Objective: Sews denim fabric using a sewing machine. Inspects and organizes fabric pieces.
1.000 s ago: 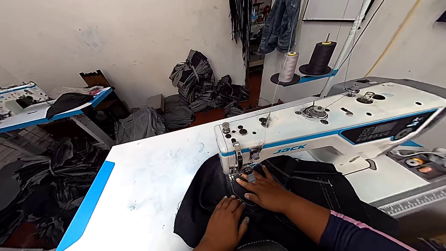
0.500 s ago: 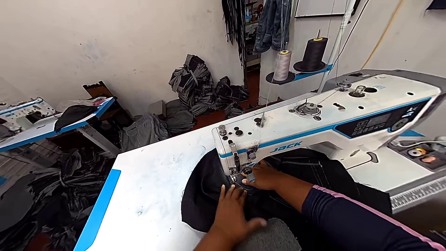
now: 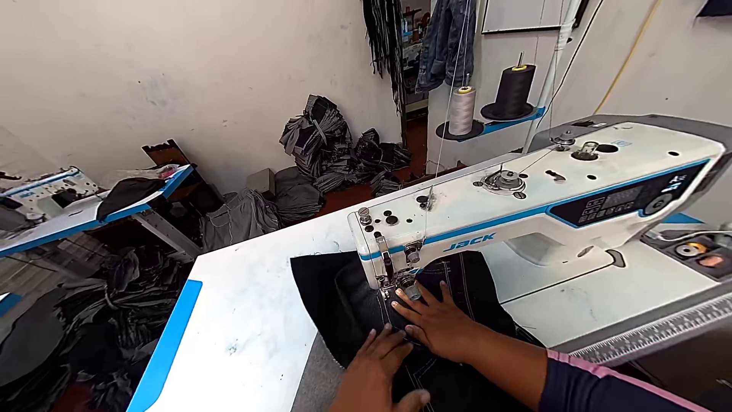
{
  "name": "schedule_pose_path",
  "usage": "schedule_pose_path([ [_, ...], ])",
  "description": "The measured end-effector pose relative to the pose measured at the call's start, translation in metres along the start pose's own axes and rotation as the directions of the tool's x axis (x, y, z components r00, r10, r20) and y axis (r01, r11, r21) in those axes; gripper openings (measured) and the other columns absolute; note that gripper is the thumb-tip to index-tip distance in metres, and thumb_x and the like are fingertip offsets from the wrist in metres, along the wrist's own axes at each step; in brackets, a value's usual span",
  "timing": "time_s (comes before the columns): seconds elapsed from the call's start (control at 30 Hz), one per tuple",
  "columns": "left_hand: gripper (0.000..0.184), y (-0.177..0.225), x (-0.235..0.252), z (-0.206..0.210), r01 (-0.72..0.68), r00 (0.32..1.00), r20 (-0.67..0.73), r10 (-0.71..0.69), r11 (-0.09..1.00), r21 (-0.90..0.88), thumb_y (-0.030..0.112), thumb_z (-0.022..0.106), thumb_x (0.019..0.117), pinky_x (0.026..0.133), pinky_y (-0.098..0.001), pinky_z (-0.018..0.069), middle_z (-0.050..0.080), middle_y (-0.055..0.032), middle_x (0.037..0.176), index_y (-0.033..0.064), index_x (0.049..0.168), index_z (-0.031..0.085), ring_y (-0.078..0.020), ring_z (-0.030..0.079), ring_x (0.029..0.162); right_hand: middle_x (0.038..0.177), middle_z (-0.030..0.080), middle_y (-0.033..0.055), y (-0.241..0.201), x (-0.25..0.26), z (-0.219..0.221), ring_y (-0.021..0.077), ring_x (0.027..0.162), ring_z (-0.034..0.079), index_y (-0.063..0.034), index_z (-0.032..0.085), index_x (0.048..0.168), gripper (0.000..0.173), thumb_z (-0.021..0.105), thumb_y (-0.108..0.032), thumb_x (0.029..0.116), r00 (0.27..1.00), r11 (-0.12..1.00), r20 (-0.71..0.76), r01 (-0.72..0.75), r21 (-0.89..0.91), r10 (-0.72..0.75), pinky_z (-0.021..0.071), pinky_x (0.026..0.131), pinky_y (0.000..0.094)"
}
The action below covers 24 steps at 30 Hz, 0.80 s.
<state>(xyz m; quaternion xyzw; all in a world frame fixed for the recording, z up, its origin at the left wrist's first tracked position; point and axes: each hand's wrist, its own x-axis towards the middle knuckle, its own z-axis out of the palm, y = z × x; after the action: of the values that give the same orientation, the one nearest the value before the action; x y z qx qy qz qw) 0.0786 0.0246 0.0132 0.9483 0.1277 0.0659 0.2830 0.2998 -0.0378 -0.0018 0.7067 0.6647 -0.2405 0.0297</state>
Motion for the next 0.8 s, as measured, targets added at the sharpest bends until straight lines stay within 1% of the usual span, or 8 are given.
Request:
schedule_pose_path([
  [0.03,0.063,-0.001,0.008,0.015,0.048,0.999,-0.004,-0.048,0.997,0.065,0.052,0.053,0.1004,0.122,-0.0577,0.0281,0.057,-0.0172,0.149,0.0007,0.134,0.066,-0.0387,0.043,0.146,0.174,0.009,0.0020,0.002,0.001,-0.001,0.0406,0.158,-0.007,-0.0266,0.016,0.166,0.056,0.022,-0.042,0.1123,1.000,1.000,0.006,0.007,0.004,-0.007,-0.0042,0.111,0.0826],
  [0.1,0.061,-0.008,0.017,0.034,0.081,0.997,-0.021,-0.079,0.984,0.157,0.051,0.047,0.1029,0.122,-0.0556,0.0294,0.057,-0.0163,0.149,0.0020,0.134,0.067,-0.0378,0.045,0.145,0.174,0.012,0.0014,0.007,0.004,-0.005,0.0372,0.159,-0.006,-0.0266,0.018,0.166,0.056,0.022,-0.042,0.1124,1.000,1.000,-0.001,0.019,0.010,-0.019,-0.0057,0.113,0.0801],
  [0.17,0.063,-0.014,0.025,0.035,0.078,0.997,-0.040,-0.072,0.981,0.176,0.053,0.044,0.1033,0.121,-0.0554,0.0310,0.059,-0.0170,0.147,0.0021,0.131,0.068,-0.0379,0.048,0.143,0.173,0.015,0.0022,0.012,0.010,-0.012,0.0366,0.160,-0.003,-0.0251,0.020,0.166,0.056,0.022,-0.042,0.1125,1.000,1.000,-0.007,0.021,0.011,-0.021,-0.0060,0.115,0.0782],
  [0.33,0.067,-0.022,0.041,0.027,0.103,0.995,-0.032,-0.098,0.980,0.172,0.057,0.038,0.1040,0.123,-0.0517,0.0287,0.056,-0.0151,0.150,0.0041,0.134,0.066,-0.0345,0.046,0.145,0.171,0.022,0.0085,0.018,0.024,-0.027,0.0378,0.159,0.007,-0.0176,0.026,0.164,0.057,0.020,-0.042,0.1126,0.999,1.000,0.043,0.022,-0.021,-0.021,-0.0040,0.117,0.0756],
  [0.5,0.067,-0.032,0.051,0.020,0.106,0.994,-0.015,-0.105,0.974,0.199,0.057,0.035,0.1047,0.122,-0.0481,0.0302,0.056,-0.0139,0.149,0.0054,0.135,0.066,-0.0325,0.048,0.143,0.162,0.040,0.0109,0.019,0.033,-0.037,0.0364,0.157,0.018,-0.0111,0.042,0.157,0.057,0.021,-0.041,0.1129,0.999,1.000,0.039,0.012,0.005,-0.012,-0.0009,0.119,0.0729],
  [0.63,0.066,-0.038,0.057,0.019,0.100,0.995,-0.040,-0.094,0.974,0.203,0.056,0.036,0.1040,0.119,-0.0478,0.0343,0.058,-0.0141,0.147,0.0054,0.133,0.068,-0.0339,0.051,0.140,0.156,0.047,0.0164,0.015,0.031,-0.048,0.0382,0.154,0.025,-0.0033,0.049,0.150,0.055,0.024,-0.037,0.1135,0.998,1.000,0.061,-0.007,0.029,0.005,0.0021,0.119,0.0700],
  [0.73,0.067,-0.038,0.060,0.019,0.104,0.994,-0.036,-0.098,0.972,0.212,0.056,0.035,0.1044,0.119,-0.0472,0.0343,0.057,-0.0137,0.148,0.0056,0.135,0.066,-0.0338,0.050,0.140,0.153,0.050,0.0177,0.016,0.032,-0.051,0.0383,0.153,0.027,-0.0008,0.052,0.146,0.054,0.026,-0.035,0.1136,0.998,0.999,0.055,-0.005,0.040,0.003,0.0028,0.120,0.0688],
  [0.8,0.068,-0.037,0.060,0.019,0.112,0.994,-0.027,-0.109,0.971,0.212,0.057,0.036,0.1043,0.120,-0.0473,0.0325,0.055,-0.0143,0.150,0.0053,0.136,0.065,-0.0338,0.048,0.142,0.153,0.050,0.0175,0.018,0.035,-0.050,0.0385,0.153,0.026,-0.0008,0.052,0.146,0.054,0.026,-0.036,0.1134,0.999,0.999,0.047,-0.001,0.037,0.000,0.0041,0.119,0.0691],
])
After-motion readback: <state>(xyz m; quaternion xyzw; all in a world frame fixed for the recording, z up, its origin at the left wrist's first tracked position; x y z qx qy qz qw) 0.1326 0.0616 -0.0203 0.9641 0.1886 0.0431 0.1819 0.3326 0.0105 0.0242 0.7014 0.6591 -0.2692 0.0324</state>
